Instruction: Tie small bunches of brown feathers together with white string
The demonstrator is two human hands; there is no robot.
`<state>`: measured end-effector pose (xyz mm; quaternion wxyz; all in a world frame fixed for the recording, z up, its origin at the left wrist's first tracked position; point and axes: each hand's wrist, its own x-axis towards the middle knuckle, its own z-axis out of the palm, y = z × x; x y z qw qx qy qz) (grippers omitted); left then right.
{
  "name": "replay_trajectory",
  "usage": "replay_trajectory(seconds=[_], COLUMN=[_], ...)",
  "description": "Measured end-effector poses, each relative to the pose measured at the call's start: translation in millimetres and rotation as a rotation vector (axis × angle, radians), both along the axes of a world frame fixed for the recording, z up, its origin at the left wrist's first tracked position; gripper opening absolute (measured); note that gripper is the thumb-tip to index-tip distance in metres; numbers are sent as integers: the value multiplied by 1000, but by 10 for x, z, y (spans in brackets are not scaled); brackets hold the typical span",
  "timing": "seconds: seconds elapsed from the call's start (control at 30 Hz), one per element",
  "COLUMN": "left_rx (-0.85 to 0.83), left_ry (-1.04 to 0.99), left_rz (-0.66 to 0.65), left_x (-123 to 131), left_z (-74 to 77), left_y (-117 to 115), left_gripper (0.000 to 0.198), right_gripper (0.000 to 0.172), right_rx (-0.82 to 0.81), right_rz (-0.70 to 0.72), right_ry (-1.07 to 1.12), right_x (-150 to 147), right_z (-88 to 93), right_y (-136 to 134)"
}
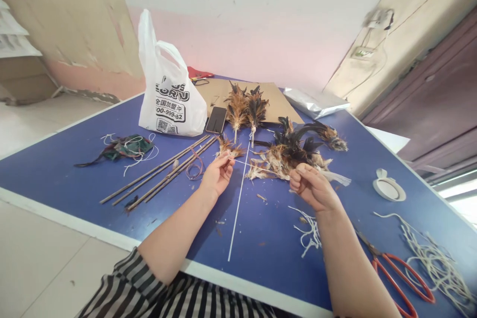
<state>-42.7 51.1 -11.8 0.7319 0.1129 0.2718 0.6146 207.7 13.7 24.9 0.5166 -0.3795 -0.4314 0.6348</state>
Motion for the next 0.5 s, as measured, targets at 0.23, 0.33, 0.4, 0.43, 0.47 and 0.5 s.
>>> replay_trajectory(seconds=[0.23,0.33,0.4,0.43,0.47,0.5], left_rx=[101,198,264,295,326,361], left_ry=[72,182,294,365,442,519], left_rz=[-48,-155,-218,-251,-294,-353], left_x=[-12,82,170,224,287,362], left_z=[50,39,28,28,35,52], left_y=[-35,-129,-208,-251,-295,-340], left_gripper=[23,25,26,26,25,25], right_gripper=[19,19,21,22,24,25], right_rx=[-1,41,91,114,131,148], right_rz=[-94,-169,-257,-306,-348,-388], right_ry=[-49,-64,-71,-80,-102,-141], right_x=[209,359,512,597,681,759], right_z=[20,108,197,245,292,338], right_y=[34,-12,-82,-129,-181,-237])
